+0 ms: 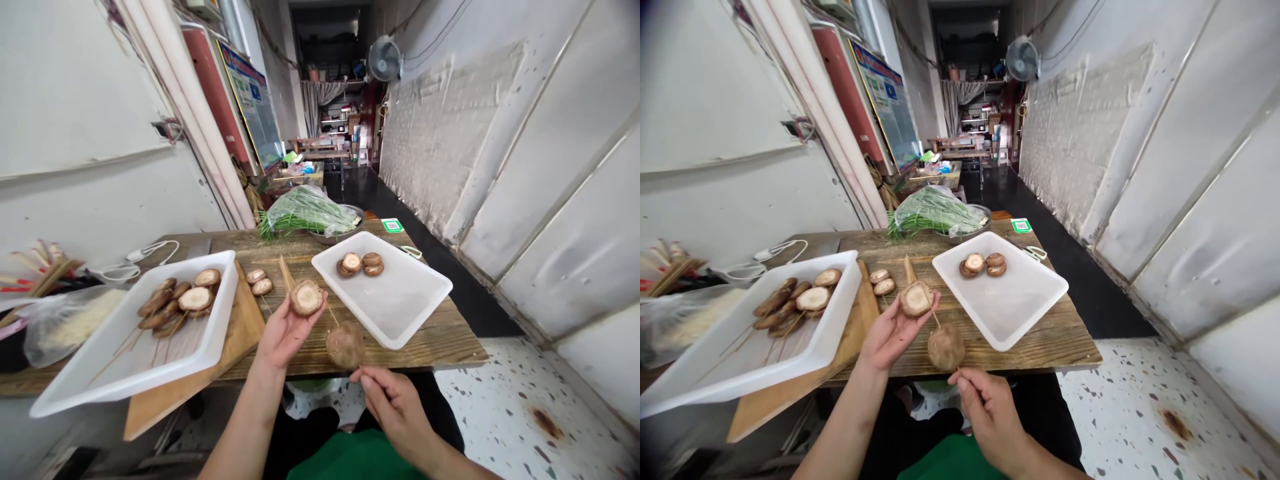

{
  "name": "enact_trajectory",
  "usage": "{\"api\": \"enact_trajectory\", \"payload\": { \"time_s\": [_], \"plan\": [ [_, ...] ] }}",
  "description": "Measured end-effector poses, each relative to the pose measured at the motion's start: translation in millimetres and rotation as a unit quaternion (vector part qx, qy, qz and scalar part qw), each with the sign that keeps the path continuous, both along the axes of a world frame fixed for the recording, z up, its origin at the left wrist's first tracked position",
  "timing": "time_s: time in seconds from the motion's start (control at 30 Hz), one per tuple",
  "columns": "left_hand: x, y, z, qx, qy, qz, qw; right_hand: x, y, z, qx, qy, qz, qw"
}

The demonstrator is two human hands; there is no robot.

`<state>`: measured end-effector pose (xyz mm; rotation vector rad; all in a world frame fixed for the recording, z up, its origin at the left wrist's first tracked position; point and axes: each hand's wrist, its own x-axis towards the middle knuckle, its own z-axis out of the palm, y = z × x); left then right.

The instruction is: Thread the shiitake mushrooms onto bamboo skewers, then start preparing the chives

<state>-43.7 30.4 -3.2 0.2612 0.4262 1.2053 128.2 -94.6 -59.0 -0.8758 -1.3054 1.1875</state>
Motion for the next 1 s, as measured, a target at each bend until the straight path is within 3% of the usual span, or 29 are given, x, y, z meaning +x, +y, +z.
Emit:
{"api": "enact_trajectory", "payload": {
  "time_s": [0.27, 0.4, 0.57, 0.8, 1.0],
  "plan": [
    [5.5, -10.6, 2.1, 0.01, -0.042, -0.066, 0.997, -1.0, -0.8, -3.2, -0.004, -0.049, 0.003, 0.999],
    [11.5, -7.5, -4.8, 0.025, 0.018, 0.004, 1.0, 3.5, -1.6, -2.0, -0.01, -0.053, 0.005, 0.999],
    [1.2, 4.5, -17.4, 0.09, 0.153, 0.111, 0.978, 12.4, -3.8, -1.9, -0.008, -0.101, 0.02, 0.995],
    [-17.4, -1.1, -9.5, 0.1, 0.208, 0.009, 0.973, 20.4, -4.8, 0.3, -0.034, -0.13, 0.062, 0.989],
    [-13.6, 1.4, -9.9, 0.04, 0.162, 0.061, 0.984, 26.6, -7.2, 3.2, -0.022, -0.157, 0.068, 0.985]
  ]
}}
